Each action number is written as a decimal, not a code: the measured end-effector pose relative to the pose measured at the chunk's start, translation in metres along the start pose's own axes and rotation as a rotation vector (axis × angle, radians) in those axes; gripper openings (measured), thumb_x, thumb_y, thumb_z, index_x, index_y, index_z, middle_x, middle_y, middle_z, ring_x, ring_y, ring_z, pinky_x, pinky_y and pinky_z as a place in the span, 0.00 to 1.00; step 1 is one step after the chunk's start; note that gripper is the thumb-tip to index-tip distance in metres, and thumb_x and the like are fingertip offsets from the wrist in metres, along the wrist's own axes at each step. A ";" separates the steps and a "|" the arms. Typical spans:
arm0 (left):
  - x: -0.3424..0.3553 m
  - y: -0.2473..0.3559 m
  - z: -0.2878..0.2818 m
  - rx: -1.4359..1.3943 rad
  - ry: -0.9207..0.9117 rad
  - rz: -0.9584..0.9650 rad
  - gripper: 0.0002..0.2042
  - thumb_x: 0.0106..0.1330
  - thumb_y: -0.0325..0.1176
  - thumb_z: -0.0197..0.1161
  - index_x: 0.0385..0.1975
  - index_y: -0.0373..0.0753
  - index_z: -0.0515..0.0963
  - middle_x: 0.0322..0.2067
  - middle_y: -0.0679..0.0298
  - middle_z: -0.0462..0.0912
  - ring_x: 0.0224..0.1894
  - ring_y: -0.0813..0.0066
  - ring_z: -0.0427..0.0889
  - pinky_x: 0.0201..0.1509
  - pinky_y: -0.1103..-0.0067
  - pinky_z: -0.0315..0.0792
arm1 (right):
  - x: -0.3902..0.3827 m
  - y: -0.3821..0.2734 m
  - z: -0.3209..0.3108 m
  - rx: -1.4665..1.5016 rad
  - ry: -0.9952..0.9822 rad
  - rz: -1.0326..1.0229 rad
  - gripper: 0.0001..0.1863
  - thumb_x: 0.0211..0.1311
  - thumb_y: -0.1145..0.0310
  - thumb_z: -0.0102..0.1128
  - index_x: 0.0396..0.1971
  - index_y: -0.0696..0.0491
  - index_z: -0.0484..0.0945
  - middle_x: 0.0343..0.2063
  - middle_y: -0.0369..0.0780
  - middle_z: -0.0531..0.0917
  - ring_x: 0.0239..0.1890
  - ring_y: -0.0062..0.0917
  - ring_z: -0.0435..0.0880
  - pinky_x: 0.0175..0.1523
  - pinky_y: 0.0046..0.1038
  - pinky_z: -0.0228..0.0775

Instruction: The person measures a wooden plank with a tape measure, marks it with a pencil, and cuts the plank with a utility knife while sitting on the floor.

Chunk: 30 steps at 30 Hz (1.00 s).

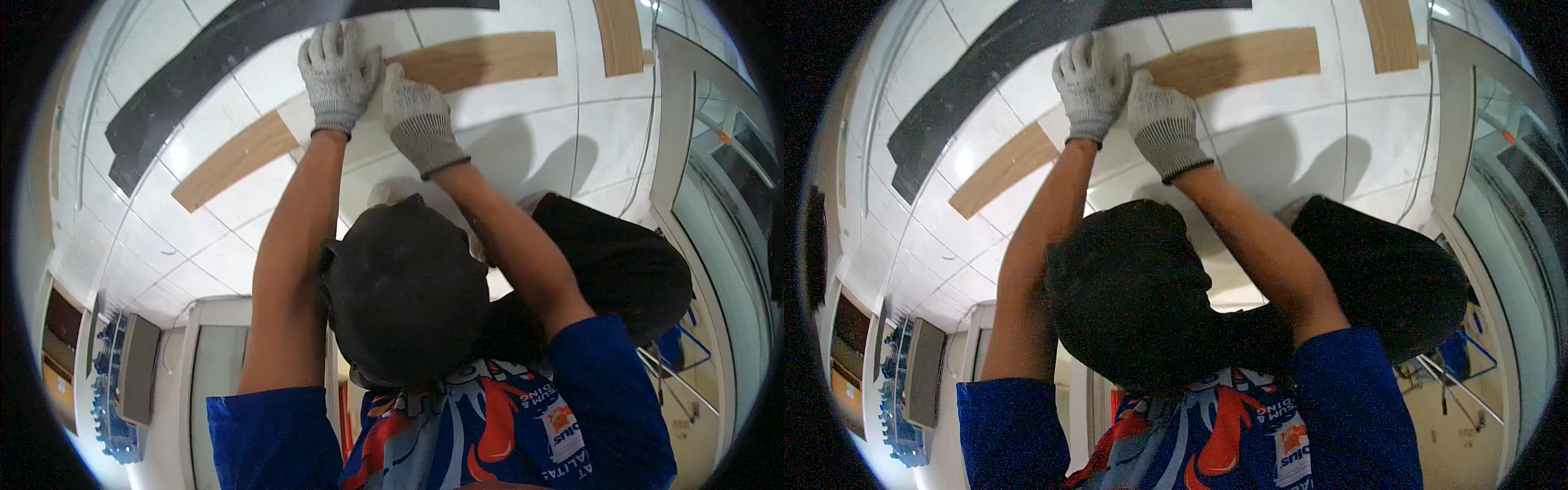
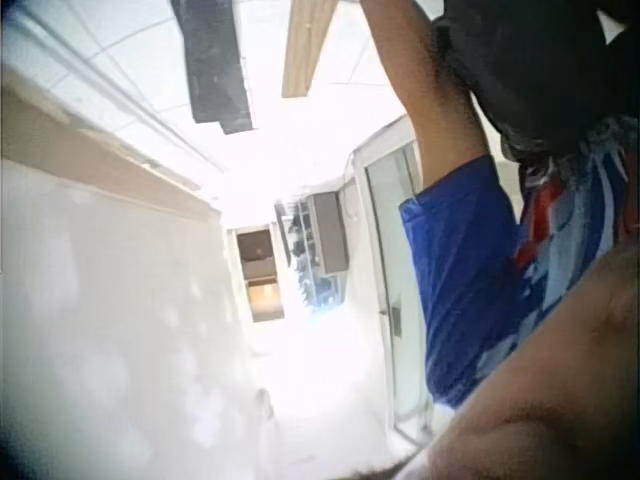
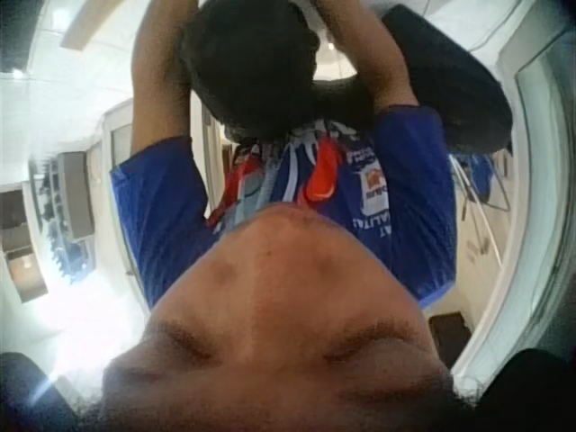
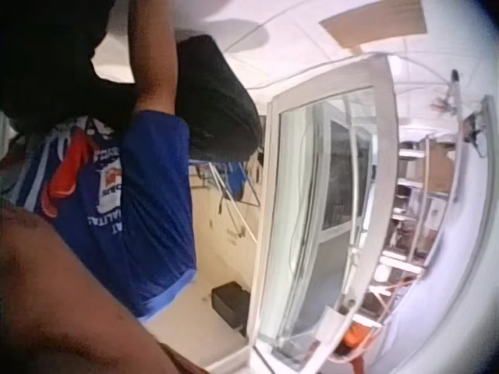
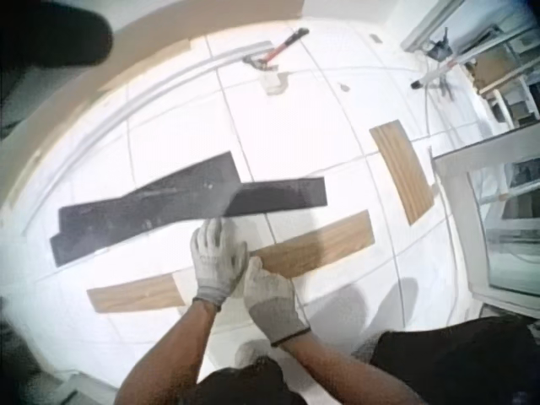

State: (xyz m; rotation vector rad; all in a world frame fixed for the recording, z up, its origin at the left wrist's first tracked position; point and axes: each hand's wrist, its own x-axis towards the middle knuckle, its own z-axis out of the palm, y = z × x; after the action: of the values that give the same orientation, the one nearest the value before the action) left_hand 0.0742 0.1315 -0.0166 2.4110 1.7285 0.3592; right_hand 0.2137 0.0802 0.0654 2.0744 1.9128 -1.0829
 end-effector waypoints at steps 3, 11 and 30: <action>0.003 -0.005 0.001 0.024 0.048 0.021 0.30 0.68 0.55 0.66 0.64 0.43 0.76 0.62 0.53 0.74 0.68 0.51 0.69 0.74 0.50 0.57 | 0.000 -0.002 -0.005 -0.055 0.005 -0.083 0.19 0.67 0.69 0.56 0.53 0.64 0.73 0.31 0.52 0.89 0.36 0.47 0.91 0.41 0.46 0.83; 0.012 0.009 -0.005 -0.012 -0.025 -0.022 0.29 0.67 0.54 0.67 0.64 0.46 0.76 0.61 0.53 0.74 0.69 0.51 0.69 0.74 0.50 0.57 | -0.004 0.002 0.010 -0.051 0.190 -0.064 0.13 0.67 0.67 0.58 0.46 0.59 0.73 0.26 0.48 0.88 0.33 0.44 0.92 0.37 0.45 0.83; 0.008 0.008 0.001 -0.059 0.085 -0.004 0.24 0.68 0.49 0.62 0.60 0.46 0.77 0.57 0.53 0.76 0.65 0.50 0.71 0.71 0.49 0.57 | 0.009 -0.005 0.001 0.131 0.004 0.105 0.22 0.70 0.55 0.61 0.50 0.57 0.72 0.33 0.54 0.90 0.42 0.46 0.93 0.48 0.50 0.84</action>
State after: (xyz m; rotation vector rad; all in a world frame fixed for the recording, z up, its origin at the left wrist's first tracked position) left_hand 0.0846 0.1366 -0.0146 2.3831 1.7315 0.5120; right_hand 0.2084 0.0879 0.0614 2.2189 1.7556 -1.2111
